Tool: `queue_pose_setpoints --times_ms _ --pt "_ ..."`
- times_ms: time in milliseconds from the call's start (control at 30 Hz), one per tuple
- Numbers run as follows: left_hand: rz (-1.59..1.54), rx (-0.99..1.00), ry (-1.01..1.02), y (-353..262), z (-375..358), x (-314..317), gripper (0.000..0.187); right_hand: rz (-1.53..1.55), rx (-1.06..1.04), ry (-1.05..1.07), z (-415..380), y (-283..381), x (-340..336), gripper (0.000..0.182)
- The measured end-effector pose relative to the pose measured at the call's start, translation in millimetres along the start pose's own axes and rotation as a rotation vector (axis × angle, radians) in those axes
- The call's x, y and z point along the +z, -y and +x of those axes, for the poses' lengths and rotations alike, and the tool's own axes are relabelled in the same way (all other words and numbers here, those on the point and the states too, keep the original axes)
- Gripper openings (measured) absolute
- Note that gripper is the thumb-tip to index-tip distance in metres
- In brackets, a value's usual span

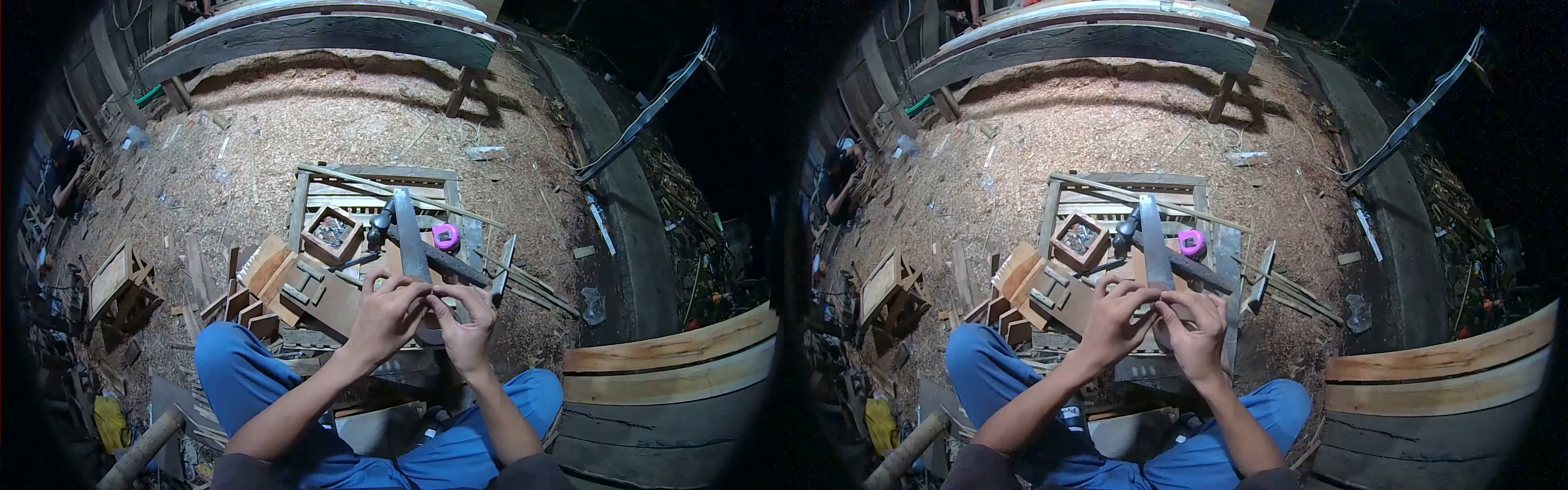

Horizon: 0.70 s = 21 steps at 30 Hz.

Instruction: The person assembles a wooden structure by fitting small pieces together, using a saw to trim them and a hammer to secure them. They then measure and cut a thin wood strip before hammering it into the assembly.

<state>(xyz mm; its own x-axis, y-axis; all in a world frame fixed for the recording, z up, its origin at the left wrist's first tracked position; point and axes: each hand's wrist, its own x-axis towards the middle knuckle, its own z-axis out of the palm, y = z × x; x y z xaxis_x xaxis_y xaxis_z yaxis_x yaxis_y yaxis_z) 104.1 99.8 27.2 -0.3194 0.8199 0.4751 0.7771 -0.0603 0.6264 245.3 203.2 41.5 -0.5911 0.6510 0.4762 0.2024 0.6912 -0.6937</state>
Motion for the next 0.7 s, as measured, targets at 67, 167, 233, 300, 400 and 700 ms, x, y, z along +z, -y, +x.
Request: queue_pose_setpoints --times_ms 67,167,233,300,400,700 --pt "-0.027 -0.015 0.040 4.7 -3.2 2.3 0.040 0.011 0.040 0.000 -3.5 0.7 -1.1 0.022" --pt "-0.119 -0.042 0.044 5.5 -6.6 3.4 0.034 0.069 0.141 0.039 -6.4 -4.5 -2.1 0.025" --pt "-0.166 -0.071 0.053 7.5 -9.2 4.6 0.034 0.121 0.171 0.085 -9.2 -21.6 0.4 0.027" --pt "-0.214 -0.100 0.068 10.1 -10.7 5.6 0.034 0.051 0.167 0.106 -8.5 -34.5 -0.4 0.029" --pt "-0.172 -0.098 0.096 16.5 -9.2 6.1 0.035 -0.100 0.109 0.133 -4.7 -45.2 2.5 0.031" --pt "-0.057 -0.062 0.167 32.2 -0.3 21.9 0.041 -0.459 0.098 0.250 3.6 -87.7 22.3 0.049"
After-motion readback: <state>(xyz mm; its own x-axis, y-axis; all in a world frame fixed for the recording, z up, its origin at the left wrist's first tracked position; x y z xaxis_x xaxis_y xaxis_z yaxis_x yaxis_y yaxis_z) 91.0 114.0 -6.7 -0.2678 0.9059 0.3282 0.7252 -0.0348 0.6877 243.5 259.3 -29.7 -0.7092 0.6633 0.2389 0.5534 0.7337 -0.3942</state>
